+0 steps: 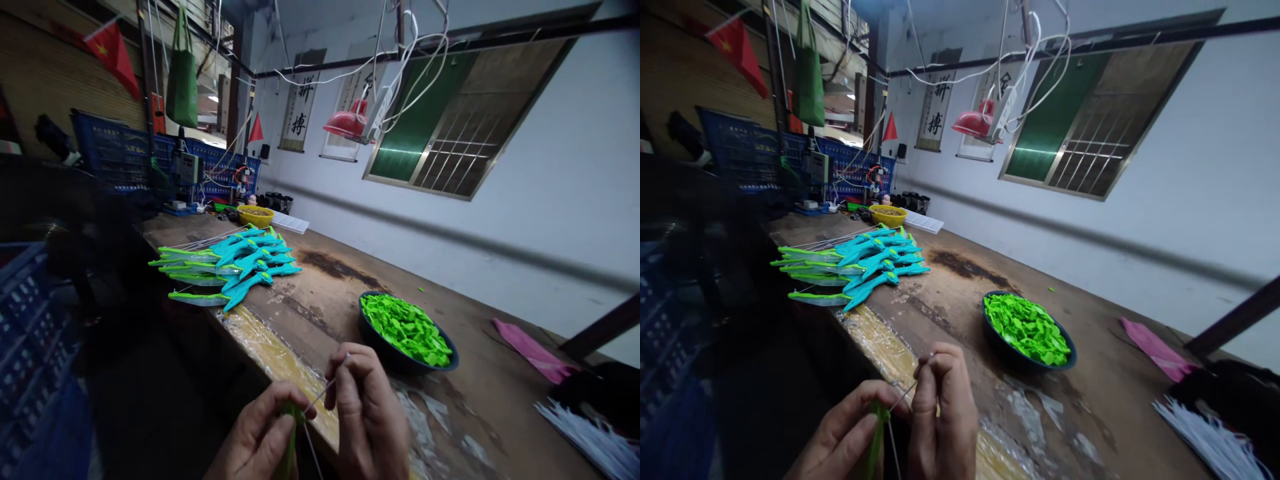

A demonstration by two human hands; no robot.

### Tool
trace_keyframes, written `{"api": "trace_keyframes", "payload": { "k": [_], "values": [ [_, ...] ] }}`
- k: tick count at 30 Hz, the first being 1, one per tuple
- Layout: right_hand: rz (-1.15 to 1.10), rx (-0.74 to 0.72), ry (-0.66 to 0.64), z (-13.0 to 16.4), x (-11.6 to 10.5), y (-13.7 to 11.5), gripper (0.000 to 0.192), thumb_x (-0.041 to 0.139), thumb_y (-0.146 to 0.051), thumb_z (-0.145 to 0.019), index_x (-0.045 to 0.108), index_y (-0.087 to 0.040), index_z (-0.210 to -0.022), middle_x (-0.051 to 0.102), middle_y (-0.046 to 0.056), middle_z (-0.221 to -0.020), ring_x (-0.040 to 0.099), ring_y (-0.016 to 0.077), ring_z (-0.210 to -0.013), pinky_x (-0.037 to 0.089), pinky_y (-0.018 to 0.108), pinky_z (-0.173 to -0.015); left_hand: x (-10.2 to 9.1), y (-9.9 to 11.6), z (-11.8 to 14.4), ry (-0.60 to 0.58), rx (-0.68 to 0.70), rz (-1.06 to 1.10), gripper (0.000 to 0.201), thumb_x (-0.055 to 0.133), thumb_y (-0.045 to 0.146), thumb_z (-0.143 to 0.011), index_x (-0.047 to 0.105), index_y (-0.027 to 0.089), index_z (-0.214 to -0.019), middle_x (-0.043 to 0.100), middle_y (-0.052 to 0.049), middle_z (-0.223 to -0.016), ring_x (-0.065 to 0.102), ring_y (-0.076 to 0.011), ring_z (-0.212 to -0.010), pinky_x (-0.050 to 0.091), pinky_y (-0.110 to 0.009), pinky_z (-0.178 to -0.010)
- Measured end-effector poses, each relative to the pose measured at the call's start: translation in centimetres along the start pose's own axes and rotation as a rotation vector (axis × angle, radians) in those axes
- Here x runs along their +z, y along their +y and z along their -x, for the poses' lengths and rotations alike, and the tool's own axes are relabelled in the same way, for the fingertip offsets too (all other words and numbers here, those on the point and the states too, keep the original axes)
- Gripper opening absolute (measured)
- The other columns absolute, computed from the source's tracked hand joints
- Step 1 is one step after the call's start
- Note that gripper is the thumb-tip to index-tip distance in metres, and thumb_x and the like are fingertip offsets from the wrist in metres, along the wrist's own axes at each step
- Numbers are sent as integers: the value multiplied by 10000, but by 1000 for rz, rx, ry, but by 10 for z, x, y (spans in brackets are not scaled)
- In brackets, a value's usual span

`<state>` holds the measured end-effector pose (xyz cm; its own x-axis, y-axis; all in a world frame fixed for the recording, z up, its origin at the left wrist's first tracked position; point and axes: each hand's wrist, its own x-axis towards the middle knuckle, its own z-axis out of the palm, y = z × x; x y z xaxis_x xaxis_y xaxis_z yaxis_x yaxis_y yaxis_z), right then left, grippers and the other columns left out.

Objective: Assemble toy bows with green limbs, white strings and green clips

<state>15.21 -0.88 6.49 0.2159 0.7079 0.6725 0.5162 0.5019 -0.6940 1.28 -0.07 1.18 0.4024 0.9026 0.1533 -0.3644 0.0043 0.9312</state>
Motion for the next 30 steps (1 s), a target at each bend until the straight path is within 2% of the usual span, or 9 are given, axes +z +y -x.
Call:
{"api": "trace_keyframes", "payload": {
  "k": [2, 4, 8, 11, 13, 18, 20, 26, 30],
  "values": [
    [-39, 43, -64, 7, -2, 3, 186, 421, -267, -1048, 512, -227, -891, 547, 17, -869, 560, 129, -675, 456, 221, -597, 0, -2, -4, -42, 16, 20, 354, 655, 551, -885, 678, 198, -896, 599, -50, -876, 493, -142, -676, 419, -250, -649],
    [-60, 46, -130, 18, -2, 9, 179, 447, -283, -1040, 512, -229, -882, 549, 12, -829, 556, 132, -653, 446, 216, -583, 0, -6, -6, -36, 7, 20, 379, 657, 560, -882, 633, 186, -827, 527, -20, -772, 466, -144, -693, 403, -251, -668],
    [-71, -63, -262, 37, -7, 27, 237, 447, -302, -1054, 500, -237, -833, 596, 8, -815, 593, 132, -697, 450, 208, -647, 1, -17, -5, 16, -81, -9, 429, 626, 609, -886, 568, 189, -816, 427, 35, -640, 378, -108, -576, 310, -230, -552],
    [-50, -101, -322, 45, -13, 38, 244, 483, -340, -1045, 544, -237, -833, 583, -4, -753, 563, 125, -655, 430, 221, -639, 1, -21, -2, 15, -148, 7, 416, 638, 605, -880, 565, 199, -833, 447, 44, -597, 388, -98, -522, 282, -222, -506],
    [-76, -29, -333, 48, -14, 43, 237, 545, -381, -1013, 590, -232, -835, 567, -12, -703, 532, 123, -621, 413, 225, -604, 2, -22, -1, -2, -164, 51, 393, 662, 585, -873, 582, 201, -850, 458, 43, -609, 402, -96, -532, 292, -212, -509],
    [-474, 464, -295, 54, -8, 40, 348, 694, -537, -892, 615, -199, -870, 623, -1, -661, 562, 123, -549, 431, 214, -514, 1, -23, -2, -74, -173, 208, 298, 709, 471, -880, 611, 192, -848, 503, 25, -695, 442, -95, -579, 345, -209, -552],
    [-541, 561, -300, 56, -7, 37, 354, 711, -535, -883, 633, -190, -866, 641, 4, -626, 588, 128, -524, 458, 224, -526, 0, -26, -3, -95, -191, 245, 288, 717, 454, -880, 607, 190, -847, 506, 26, -677, 447, -96, -577, 341, -208, -547],
    [-537, 541, -300, 64, -4, 38, 341, 682, -519, -909, 627, -192, -833, 646, 7, -640, 615, 133, -524, 485, 221, -515, 2, -30, -3, -57, -216, 248, 311, 677, 453, -911, 592, 179, -791, 488, 35, -604, 421, -87, -534, 325, -203, -528],
    [-569, 461, -305, 62, -7, 38, 282, 642, -455, -950, 604, -191, -856, 627, -1, -682, 614, 130, -553, 487, 224, -530, 6, -26, -3, -26, -245, 277, 295, 728, 422, -860, 597, 172, -772, 472, 39, -594, 401, -87, -527, 314, -207, -527]
  ]
}}
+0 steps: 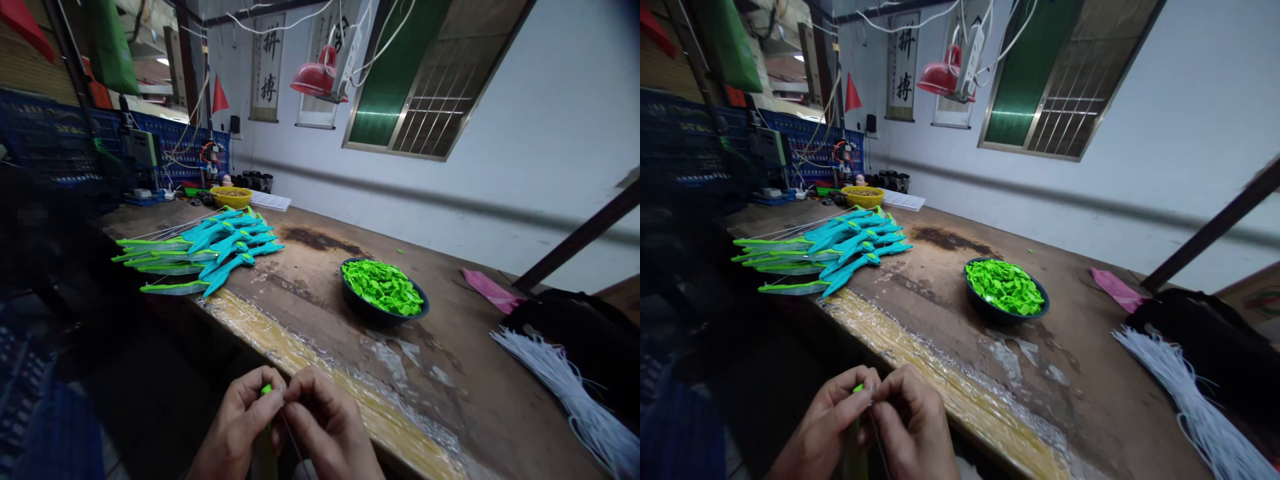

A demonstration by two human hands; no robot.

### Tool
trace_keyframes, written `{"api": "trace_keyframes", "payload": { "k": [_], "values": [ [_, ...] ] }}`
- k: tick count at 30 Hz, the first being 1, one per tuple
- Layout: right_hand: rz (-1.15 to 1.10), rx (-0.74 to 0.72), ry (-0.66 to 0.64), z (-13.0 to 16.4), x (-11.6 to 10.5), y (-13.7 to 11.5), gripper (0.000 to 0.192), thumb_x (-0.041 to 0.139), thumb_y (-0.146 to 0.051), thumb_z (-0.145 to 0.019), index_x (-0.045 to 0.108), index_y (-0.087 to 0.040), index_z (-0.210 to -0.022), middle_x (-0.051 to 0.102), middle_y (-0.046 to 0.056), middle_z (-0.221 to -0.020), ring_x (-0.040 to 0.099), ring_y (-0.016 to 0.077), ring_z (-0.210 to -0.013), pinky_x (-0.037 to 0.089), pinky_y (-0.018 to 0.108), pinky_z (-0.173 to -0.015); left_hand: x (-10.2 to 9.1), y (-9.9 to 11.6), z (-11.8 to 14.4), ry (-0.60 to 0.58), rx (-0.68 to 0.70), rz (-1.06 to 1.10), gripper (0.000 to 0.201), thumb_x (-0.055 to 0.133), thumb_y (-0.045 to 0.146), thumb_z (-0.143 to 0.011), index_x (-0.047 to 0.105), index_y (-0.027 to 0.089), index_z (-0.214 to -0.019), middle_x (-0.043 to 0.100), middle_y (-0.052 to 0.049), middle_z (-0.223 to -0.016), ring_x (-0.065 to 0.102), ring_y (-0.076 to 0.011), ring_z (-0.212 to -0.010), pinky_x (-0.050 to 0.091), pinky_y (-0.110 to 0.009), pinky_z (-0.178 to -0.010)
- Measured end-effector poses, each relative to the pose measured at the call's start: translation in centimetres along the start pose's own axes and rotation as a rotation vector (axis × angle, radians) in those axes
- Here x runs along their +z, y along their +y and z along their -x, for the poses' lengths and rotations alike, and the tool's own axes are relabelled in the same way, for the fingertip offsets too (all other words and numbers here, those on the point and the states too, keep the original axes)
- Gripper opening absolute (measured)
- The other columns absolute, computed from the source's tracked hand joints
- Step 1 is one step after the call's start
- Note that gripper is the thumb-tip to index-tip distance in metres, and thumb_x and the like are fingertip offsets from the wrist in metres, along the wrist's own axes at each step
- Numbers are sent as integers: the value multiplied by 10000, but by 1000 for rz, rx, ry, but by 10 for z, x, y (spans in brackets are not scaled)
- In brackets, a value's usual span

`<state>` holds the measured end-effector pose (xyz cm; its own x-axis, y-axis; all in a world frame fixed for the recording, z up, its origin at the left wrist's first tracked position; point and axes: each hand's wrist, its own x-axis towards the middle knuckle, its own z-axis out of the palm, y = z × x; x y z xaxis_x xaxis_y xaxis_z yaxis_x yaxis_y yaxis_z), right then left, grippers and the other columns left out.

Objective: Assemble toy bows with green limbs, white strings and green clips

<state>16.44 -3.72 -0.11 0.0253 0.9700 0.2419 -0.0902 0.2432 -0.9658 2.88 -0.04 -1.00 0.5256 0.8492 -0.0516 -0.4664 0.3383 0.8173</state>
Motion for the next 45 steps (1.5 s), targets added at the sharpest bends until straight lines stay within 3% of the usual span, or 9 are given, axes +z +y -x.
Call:
{"api": "trace_keyframes", "payload": {
  "k": [6, 10, 14, 18, 20, 24, 30, 37, 45],
  "values": [
    [473, -357, -69, -3, -7, -13, 163, 445, -153, -1011, 576, -204, -928, 593, 44, -910, 617, 149, -814, 508, 248, -710, 3, 4, 0, 29, -52, 89, 283, 801, 385, -794, 616, 173, -827, 517, 19, -671, 421, -98, -584, 345, -218, -571],
    [580, -517, 15, -1, -3, -10, 165, 440, -136, -1014, 582, -210, -972, 587, 58, -948, 597, 152, -813, 484, 256, -698, 2, 8, 3, 24, -109, 110, 254, 803, 344, -810, 619, 170, -831, 564, 6, -726, 484, -106, -644, 380, -211, -615],
    [607, -483, 44, -2, 0, -20, 203, 484, -189, -993, 618, -195, -841, 560, 29, -807, 548, 132, -685, 430, 235, -612, -4, 13, 5, 3, -78, -73, 263, 763, 410, -847, 654, 171, -830, 565, 9, -734, 506, -118, -665, 404, -208, -614],
    [395, -163, 50, -7, -1, -34, 120, 575, -84, -840, 611, -192, -801, 601, -17, -719, 570, 113, -650, 426, 200, -601, -16, 14, 1, -68, -35, -268, 300, 739, 471, -857, 682, 180, -811, 584, 12, -639, 530, -119, -596, 420, -209, -592],
    [350, -87, 76, -8, -1, -35, 128, 596, -64, -786, 615, -190, -777, 606, -27, -697, 569, 111, -642, 425, 193, -595, -23, 12, -3, -66, -58, -283, 292, 769, 467, -829, 684, 189, -813, 600, 14, -614, 551, -124, -578, 426, -208, -581],
    [436, -230, 91, -7, 1, -28, 138, 587, -84, -838, 629, -188, -758, 623, -14, -715, 589, 117, -669, 436, 206, -625, -29, 10, -5, 1, -78, -317, 291, 813, 440, -781, 677, 183, -796, 604, 16, -604, 552, -128, -545, 425, -215, -555],
    [490, -420, 121, -2, 6, -16, 149, 561, -110, -939, 660, -198, -872, 611, 8, -780, 606, 124, -690, 482, 216, -623, -13, 12, 1, 49, -70, -180, 302, 793, 425, -781, 638, 167, -758, 510, 33, -638, 453, -104, -579, 384, -202, -556],
    [681, -633, 182, 3, 9, 5, 230, 519, -50, -957, 636, -185, -1101, 603, 63, -887, 614, 160, -759, 526, 263, -640, -10, 12, 2, -25, -107, -9, 303, 807, 389, -788, 629, 144, -792, 536, 2, -740, 476, -119, -670, 413, -221, -630],
    [836, -689, 244, 1, 11, 8, 201, 432, -45, -967, 574, -183, -936, 555, 48, -794, 562, 166, -695, 468, 269, -591, -10, 8, 1, 28, -120, -72, 382, 826, 460, -758, 604, 150, -735, 462, 36, -630, 381, -92, -583, 306, -208, -555]
  ]
}}
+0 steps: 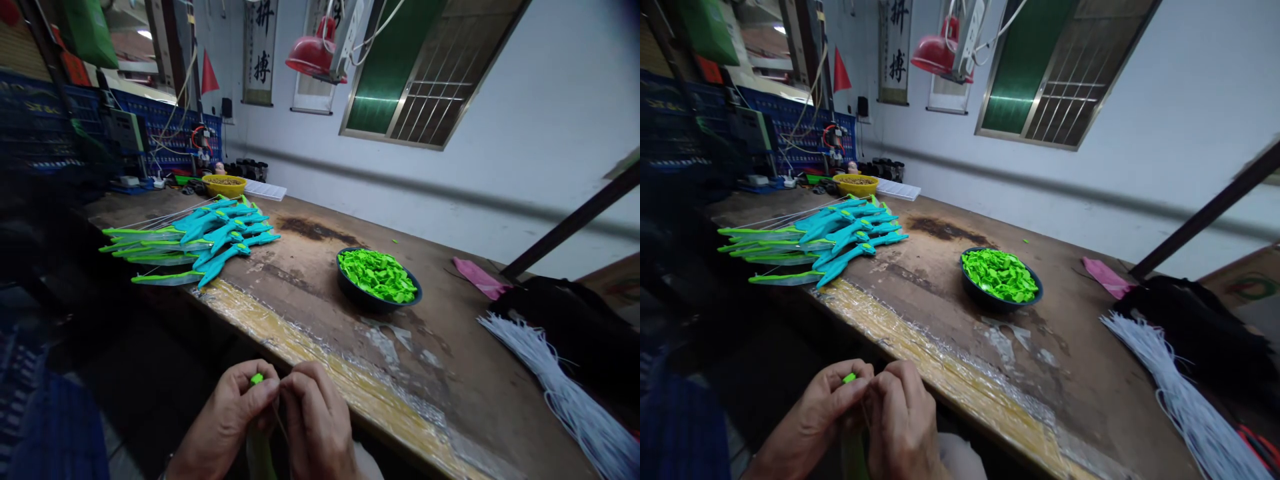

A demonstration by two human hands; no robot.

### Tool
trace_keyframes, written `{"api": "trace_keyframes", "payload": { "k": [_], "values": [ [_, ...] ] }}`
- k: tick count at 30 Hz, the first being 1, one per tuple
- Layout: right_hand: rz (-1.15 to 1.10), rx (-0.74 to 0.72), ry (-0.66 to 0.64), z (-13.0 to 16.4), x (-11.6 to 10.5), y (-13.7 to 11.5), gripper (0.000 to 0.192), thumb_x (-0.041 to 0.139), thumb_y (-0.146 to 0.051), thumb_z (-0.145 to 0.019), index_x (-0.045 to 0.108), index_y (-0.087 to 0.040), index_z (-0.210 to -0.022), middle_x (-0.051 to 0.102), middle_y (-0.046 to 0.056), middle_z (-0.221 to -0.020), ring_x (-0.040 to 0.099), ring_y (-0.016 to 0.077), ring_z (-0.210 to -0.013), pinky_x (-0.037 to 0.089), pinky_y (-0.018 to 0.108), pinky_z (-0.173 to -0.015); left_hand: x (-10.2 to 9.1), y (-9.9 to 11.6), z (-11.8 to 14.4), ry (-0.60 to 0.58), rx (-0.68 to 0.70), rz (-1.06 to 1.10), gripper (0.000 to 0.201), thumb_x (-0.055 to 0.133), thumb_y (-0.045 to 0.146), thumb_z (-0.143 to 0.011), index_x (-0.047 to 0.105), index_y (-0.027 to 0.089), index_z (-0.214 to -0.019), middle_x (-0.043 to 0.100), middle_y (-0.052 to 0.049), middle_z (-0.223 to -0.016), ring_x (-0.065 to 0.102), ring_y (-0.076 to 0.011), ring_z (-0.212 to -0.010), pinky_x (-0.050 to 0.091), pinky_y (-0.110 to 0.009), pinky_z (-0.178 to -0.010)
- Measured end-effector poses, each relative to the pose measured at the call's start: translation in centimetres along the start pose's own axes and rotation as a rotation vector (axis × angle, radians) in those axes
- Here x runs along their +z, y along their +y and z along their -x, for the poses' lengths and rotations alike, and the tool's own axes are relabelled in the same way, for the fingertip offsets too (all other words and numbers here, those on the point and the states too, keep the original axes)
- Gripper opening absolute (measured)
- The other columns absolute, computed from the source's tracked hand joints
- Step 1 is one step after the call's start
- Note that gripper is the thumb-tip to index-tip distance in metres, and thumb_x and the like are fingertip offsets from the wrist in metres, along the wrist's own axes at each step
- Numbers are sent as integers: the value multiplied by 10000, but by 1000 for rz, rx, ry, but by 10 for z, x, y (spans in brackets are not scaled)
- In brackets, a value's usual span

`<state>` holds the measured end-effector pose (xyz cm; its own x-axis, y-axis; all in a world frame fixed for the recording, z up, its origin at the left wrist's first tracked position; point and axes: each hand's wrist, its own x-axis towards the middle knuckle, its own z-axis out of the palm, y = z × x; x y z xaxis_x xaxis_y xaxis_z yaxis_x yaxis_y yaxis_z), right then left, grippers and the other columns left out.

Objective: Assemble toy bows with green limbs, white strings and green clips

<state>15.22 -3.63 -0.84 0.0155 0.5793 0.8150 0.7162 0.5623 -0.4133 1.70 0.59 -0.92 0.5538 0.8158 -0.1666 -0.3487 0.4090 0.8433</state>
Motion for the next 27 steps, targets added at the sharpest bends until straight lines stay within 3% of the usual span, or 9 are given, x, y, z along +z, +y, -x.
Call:
{"api": "trace_keyframes", "payload": {
  "k": [7, 12, 15, 20, 23, 27],
  "values": [
    [-95, 115, -77, -2, -12, -3, 197, 433, -46, -976, 548, -204, -952, 552, 29, -842, 586, 142, -712, 484, 249, -629, 2, 3, 1, -20, 5, -7, 429, 815, 468, -774, 554, 152, -648, 434, 50, -556, 364, -78, -524, 269, -204, -513],
    [-224, 116, -240, -11, -22, -1, 270, 529, -116, -959, 579, -202, -1210, 625, 61, -981, 657, 165, -850, 560, 244, -717, -2, -2, 1, 54, -32, 52, 355, 855, 423, -752, 666, 131, -824, 584, -3, -745, 498, -103, -646, 393, -202, -594],
    [-285, 147, -230, -15, -23, 1, 173, 554, -137, -965, 659, -200, -1087, 632, 32, -877, 643, 139, -768, 544, 225, -679, -3, -5, 1, 37, -27, 78, 330, 840, 398, -780, 643, 146, -860, 578, 4, -768, 503, -107, -670, 400, -207, -612],
    [-310, 209, -254, -20, -27, 0, 111, 590, -126, -951, 690, -167, -930, 635, 23, -791, 635, 116, -703, 495, 204, -636, -2, 0, 1, -116, 36, -12, 335, 713, 423, -896, 566, 153, -764, 457, 36, -662, 390, -95, -610, 331, -210, -570],
    [-264, 171, -300, -22, -35, 2, 100, 590, -118, -935, 654, -168, -878, 640, 23, -773, 629, 118, -685, 472, 210, -620, -1, 1, 0, -106, 100, -145, 364, 641, 439, -942, 546, 159, -731, 458, 30, -629, 400, -103, -595, 332, -225, -566],
    [-125, 98, -396, -14, -50, 12, 126, 551, -88, -906, 598, -189, -845, 615, -1, -729, 600, 102, -625, 427, 197, -567, -4, -5, -2, -61, 117, -166, 383, 648, 476, -926, 528, 175, -722, 461, 34, -581, 406, -101, -531, 341, -237, -535]
  ]
}}
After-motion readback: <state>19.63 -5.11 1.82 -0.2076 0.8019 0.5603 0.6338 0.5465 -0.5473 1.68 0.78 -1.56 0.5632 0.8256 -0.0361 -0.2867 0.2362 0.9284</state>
